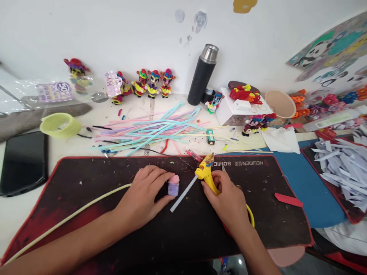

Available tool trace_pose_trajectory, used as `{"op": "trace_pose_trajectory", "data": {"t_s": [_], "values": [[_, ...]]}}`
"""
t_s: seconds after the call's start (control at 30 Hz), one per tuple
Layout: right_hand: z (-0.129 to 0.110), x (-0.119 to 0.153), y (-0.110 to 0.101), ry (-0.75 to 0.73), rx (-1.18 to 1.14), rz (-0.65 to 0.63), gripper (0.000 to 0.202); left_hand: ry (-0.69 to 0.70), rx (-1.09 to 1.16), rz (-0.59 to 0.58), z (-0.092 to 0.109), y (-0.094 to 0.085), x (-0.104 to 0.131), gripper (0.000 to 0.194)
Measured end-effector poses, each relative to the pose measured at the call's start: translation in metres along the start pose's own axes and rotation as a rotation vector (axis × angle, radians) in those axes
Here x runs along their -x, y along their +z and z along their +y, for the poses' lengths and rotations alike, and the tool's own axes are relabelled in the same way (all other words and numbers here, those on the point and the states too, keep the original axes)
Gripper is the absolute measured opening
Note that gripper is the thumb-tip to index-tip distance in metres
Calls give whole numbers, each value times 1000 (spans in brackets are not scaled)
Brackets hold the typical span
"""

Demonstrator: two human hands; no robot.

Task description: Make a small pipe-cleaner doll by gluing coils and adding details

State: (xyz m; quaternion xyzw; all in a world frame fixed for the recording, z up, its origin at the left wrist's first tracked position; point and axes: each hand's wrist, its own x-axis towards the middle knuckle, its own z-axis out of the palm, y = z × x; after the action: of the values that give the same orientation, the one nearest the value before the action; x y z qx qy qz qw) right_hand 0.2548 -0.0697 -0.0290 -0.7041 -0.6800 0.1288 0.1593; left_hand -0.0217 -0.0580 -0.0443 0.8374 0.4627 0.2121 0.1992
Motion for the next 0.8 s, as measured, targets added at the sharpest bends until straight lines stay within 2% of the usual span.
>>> {"op": "trace_pose_trajectory", "data": {"t_s": [0.17, 0.33, 0.4, 0.5, 0.63, 0.8], "values": [[3, 6, -4, 134, -401, 112, 28, 8, -2, -11, 1, 0, -1, 39], [6, 4, -23, 297, -852, 241, 29, -4, -6, -4, 2, 0, -1, 38], [4, 4, -35, 319, -1122, 202, 27, 0, -11, -4, 2, 0, -1, 38], [1, 7, -50, 216, -1396, 109, 33, 6, -14, -11, 3, -1, -2, 37], [-3, 16, -53, 164, -1477, 20, 38, 0, -9, -30, 4, -1, -3, 35], [-8, 22, -40, 260, -1463, -96, 36, 34, -4, -32, 6, -1, -5, 35]]}}
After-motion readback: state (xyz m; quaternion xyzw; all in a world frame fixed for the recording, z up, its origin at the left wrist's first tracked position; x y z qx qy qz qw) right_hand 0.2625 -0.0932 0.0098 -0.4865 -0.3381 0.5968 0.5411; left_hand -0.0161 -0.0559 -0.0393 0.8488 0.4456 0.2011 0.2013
